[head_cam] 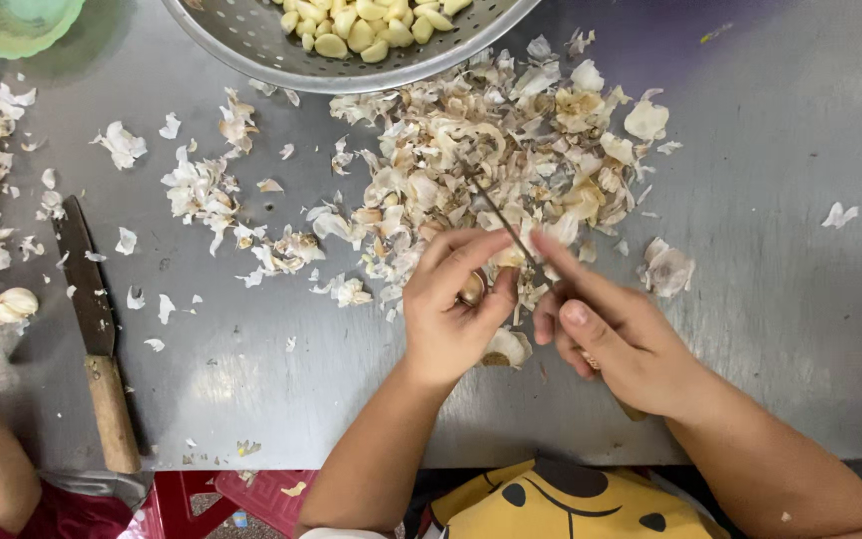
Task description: The person peels garlic cloves one at a time, using a small knife to trim and strip the papery skins from each clove by hand, and drops the peeled cloves into a metal colander at the top of the table while discarded skins accumulate on the work surface.
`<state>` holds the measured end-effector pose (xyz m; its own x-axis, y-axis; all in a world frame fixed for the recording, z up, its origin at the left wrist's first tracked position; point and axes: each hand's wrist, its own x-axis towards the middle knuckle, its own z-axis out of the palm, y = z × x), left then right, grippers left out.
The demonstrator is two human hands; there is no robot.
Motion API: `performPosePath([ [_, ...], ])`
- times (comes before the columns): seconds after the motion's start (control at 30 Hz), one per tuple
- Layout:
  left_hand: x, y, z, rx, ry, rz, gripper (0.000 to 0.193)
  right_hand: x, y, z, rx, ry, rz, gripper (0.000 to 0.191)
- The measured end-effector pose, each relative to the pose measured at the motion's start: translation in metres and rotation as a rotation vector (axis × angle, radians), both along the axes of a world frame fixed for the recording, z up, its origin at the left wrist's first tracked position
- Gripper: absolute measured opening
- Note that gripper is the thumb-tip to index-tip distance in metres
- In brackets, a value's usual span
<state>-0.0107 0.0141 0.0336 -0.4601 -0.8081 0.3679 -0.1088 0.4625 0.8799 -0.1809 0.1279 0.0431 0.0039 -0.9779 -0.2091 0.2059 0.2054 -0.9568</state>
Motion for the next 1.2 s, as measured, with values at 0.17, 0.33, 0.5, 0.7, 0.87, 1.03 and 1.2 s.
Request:
performPosePath([
  [0.17, 0.0, 0.0, -0.006, 0.252, -0.017, 0.002, 0.042, -0.003, -0.003, -0.003, 0.083, 0.04, -0.048, 0.065],
  [0.33, 0.001, 0.0, -0.005, 0.119, 0.029, -0.017, 0.042, -0.008, -0.005, 0.001, -0.015, -0.026, -0.011, 0.069],
  [0.5, -0.001, -0.002, -0.005, 0.091, 0.043, -0.03, 0.042, -0.002, -0.006, 0.007, 0.052, -0.069, 0.032, 0.069],
  [0.7, 0.0, -0.002, -0.006, 0.072, 0.021, -0.036, 0.043, -0.003, -0.009, 0.01, 0.076, -0.056, 0.034, 0.066],
  [0.87, 0.004, -0.003, -0.009, 0.128, 0.102, -0.112, 0.043, -0.005, -0.009, 0.007, 0.074, 0.007, 0.012, 0.065],
  [1.03, 0.005, 0.0, -0.011, 0.588, 0.248, -0.172, 0.04, -0.008, -0.012, -0.002, 0.13, -0.02, -0.175, 0.065],
  [1.2, 0.005, -0.005, -0.013, 0.43, 0.268, -0.093, 0.034, -0.007, -0.009, -0.003, -0.041, 0.173, -0.22, 0.066],
])
